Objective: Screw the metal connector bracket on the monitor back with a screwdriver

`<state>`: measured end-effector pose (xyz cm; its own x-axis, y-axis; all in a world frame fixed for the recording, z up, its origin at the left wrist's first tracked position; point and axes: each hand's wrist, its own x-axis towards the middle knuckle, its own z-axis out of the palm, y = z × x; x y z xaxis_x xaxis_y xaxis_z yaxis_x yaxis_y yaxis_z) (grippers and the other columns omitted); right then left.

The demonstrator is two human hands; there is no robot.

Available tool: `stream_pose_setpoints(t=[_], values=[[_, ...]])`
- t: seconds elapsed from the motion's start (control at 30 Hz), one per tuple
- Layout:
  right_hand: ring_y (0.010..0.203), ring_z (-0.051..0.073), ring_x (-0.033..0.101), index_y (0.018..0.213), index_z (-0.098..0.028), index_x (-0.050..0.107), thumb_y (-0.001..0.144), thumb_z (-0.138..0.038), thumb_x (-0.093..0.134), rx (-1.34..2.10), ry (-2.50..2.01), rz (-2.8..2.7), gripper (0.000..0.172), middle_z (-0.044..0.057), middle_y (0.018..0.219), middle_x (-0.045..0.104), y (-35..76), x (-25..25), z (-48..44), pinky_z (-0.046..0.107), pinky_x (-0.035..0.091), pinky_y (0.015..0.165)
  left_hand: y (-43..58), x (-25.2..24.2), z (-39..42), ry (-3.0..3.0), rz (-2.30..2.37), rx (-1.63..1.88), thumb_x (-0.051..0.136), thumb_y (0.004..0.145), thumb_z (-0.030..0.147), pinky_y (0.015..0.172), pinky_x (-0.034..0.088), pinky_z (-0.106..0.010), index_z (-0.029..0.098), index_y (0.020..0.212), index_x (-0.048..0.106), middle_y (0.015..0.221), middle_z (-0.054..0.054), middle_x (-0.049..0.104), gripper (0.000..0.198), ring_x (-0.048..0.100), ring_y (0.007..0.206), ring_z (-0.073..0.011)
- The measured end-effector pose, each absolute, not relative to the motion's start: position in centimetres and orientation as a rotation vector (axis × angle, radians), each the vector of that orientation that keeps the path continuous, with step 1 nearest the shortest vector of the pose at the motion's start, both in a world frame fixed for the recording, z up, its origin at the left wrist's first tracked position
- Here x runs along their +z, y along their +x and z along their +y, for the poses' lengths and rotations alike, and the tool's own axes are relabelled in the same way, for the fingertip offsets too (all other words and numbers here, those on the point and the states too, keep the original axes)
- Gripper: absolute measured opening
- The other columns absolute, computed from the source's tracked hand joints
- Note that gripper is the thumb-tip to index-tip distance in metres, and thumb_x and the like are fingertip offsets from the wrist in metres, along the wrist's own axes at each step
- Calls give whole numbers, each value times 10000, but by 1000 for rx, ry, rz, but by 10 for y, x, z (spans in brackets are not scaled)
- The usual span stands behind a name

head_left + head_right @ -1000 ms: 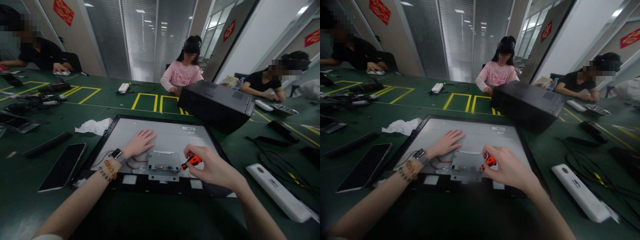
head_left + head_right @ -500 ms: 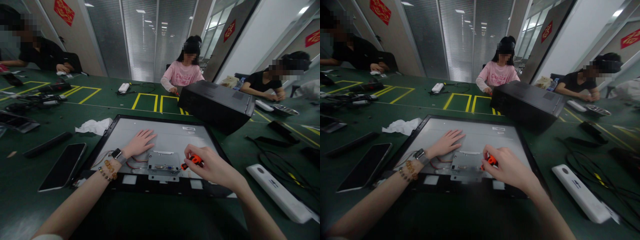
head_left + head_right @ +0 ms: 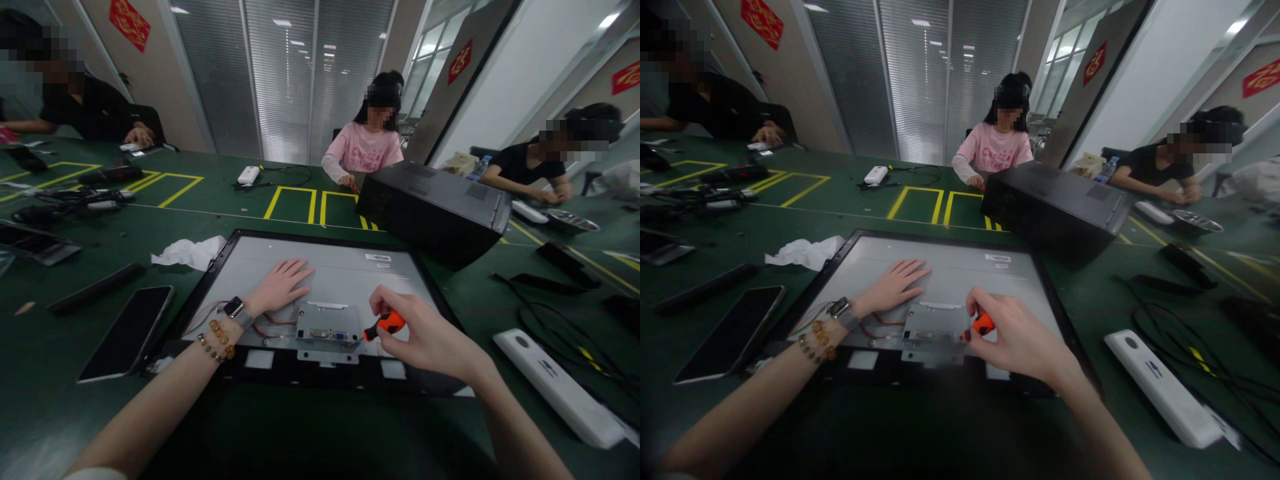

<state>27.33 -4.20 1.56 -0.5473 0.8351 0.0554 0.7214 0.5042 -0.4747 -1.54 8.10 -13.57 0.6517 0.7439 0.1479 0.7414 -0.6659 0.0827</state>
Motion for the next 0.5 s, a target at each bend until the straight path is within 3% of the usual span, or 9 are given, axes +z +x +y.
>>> stream_pose_setpoints(t=[0.33, 0.5], values=[[709, 173, 562, 915, -237, 445, 746, -142, 552, 588, -1333, -2468, 222, -9, 811, 584, 273, 18, -46, 284, 419, 664, -15, -135, 81, 2842, 1279, 253, 332, 1023, 560, 1148, 214, -465, 282, 1487, 351, 1578, -63, 300, 541, 295, 1426, -283], [654, 175, 532, 884, -235, 432, 877, -298, 565, 561, -1352, -2472, 147, -13, 733, 573, 273, 16, -42, 291, 396, 625, -15, -136, 81, 2831, 1284, 255, 329, 1024, 561, 1150, 210, -473, 286, 1487, 350, 1578, -59, 299, 539, 291, 1429, -282]])
